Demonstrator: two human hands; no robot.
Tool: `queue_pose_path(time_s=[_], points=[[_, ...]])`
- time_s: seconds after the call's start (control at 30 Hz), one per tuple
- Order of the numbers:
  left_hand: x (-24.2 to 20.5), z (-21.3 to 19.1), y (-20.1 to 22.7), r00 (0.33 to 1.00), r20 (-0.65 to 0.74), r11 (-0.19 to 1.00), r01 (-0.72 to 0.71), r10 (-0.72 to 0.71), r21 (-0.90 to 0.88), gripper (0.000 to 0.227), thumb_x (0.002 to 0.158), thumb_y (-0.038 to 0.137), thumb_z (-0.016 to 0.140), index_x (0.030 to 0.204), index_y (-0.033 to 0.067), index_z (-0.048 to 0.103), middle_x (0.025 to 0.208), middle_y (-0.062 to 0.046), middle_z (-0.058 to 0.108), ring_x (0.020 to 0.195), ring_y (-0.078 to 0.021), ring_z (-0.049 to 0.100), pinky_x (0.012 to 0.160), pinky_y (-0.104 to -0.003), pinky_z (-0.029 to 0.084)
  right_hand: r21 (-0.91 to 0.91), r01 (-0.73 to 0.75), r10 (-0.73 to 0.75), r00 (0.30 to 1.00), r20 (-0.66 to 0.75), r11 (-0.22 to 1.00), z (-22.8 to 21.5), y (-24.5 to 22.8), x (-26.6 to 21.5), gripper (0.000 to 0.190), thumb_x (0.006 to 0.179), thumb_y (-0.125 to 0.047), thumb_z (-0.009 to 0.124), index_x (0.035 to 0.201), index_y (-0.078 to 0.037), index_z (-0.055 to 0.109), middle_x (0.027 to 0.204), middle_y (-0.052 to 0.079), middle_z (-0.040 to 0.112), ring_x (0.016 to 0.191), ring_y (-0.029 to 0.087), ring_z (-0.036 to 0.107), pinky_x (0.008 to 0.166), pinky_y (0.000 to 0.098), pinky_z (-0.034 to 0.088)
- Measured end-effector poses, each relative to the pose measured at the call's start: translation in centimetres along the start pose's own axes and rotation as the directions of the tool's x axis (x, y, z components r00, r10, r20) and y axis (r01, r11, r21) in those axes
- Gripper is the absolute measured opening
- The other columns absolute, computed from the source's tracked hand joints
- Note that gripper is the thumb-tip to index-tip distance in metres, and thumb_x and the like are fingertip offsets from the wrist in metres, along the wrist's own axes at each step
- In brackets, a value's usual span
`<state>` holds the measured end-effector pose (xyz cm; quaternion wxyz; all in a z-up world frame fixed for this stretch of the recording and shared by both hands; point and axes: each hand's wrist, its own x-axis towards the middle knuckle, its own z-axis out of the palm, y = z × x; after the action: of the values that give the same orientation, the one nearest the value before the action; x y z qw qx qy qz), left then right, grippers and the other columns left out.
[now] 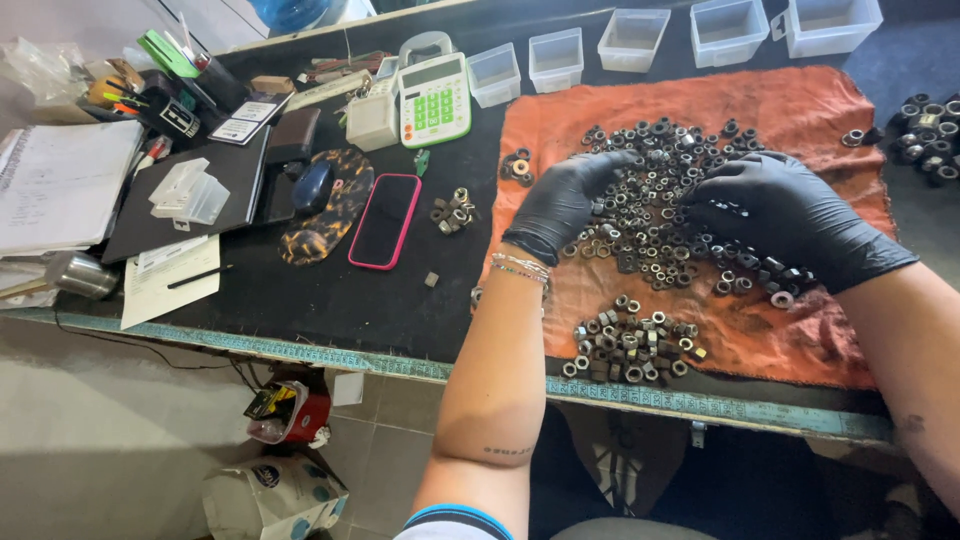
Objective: The person sorts a large pile of metal nuts on an orange cloth, picking them up and placing them into separate piles by size or type. The hands move continuously across the pile, separating items into smaller groups on the cloth.
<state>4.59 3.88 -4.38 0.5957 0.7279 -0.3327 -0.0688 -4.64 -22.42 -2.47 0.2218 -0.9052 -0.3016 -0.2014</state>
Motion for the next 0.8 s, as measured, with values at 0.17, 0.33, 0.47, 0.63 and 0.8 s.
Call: queue_pose_path(time_s=[0.17, 0.33, 0.47, 0.63, 0.8], points=[[-0.3, -2.1, -1.6, 0.997, -0.005, 0.874, 0.075, -0.083, 0.48, 0.039, 0.078, -0.001, 0.063, 0.106, 0.0229, 0.076, 0.104, 0.003, 0.078, 0.094, -0.0131, 0.076, 0.082, -0.031, 0.061, -0.003, -0.029, 0.029, 0.999, 0.024, 1.0, 0.7, 1.2, -0.4, 0.015, 0.094, -0.027, 0.073, 0.105, -0.019, 0.079, 0.098, 0.004, 0.078, 0.083, 0.031, 0.071, 0.073, 0.047, 0.054], [-0.9, -2.3, 0.7, 0.972, 0.061, 0.626, 0.097, -0.225, 0.774, 0.045, 0.069, 0.017, 0.088, 0.104, 0.0405, 0.074, 0.112, 0.008, 0.069, 0.094, -0.0226, 0.071, 0.067, -0.041, 0.054, -0.017, -0.033, 0.033, 0.998, 0.047, 0.999, 0.9, 1.7, -0.4, 0.016, 0.094, -0.029, 0.071, 0.104, -0.019, 0.079, 0.096, 0.004, 0.078, 0.083, 0.032, 0.072, 0.073, 0.0481, 0.054], [-0.2, -3.5, -1.4, 0.996, -0.014, 0.677, 0.072, -0.091, 0.733, 0.039, 0.068, 0.011, 0.075, 0.101, 0.0308, 0.077, 0.108, -0.002, 0.072, 0.095, -0.0243, 0.071, 0.076, -0.039, 0.054, -0.069, -0.062, 0.066, 0.996, 0.056, 0.996, 0.6, 1.5, -0.5, 0.015, 0.094, -0.029, 0.071, 0.104, -0.021, 0.079, 0.1, 0.004, 0.078, 0.084, 0.032, 0.072, 0.072, 0.0492, 0.055], [-1.4, -6.8, -1.2, 0.937, -0.346, 0.684, 0.279, -0.041, 0.674, 0.041, 0.08, -0.003, 0.044, 0.099, 0.017, 0.075, 0.091, -0.006, 0.073, 0.079, -0.023, 0.072, 0.066, -0.037, 0.052, -0.321, -0.166, 0.144, 0.985, -0.092, 0.932, 0.2, 4.3, -2.0, 0.024, 0.098, -0.033, 0.073, 0.119, -0.022, 0.079, 0.112, 0.008, 0.079, 0.098, 0.036, 0.073, 0.08, 0.0477, 0.056], [-1.5, -6.0, 0.3, 0.823, -0.274, 0.503, 0.532, -0.498, 0.681, 0.039, 0.074, 0.003, 0.05, 0.099, 0.0237, 0.073, 0.099, -0.016, 0.071, 0.089, -0.038, 0.068, 0.081, -0.045, 0.053, -0.46, -0.281, 0.244, 0.96, -0.139, 0.842, 0.2, 7.0, -3.5, 0.048, 0.098, -0.049, 0.071, 0.138, -0.024, 0.076, 0.125, 0.008, 0.077, 0.115, 0.033, 0.072, 0.09, 0.0459, 0.056]])
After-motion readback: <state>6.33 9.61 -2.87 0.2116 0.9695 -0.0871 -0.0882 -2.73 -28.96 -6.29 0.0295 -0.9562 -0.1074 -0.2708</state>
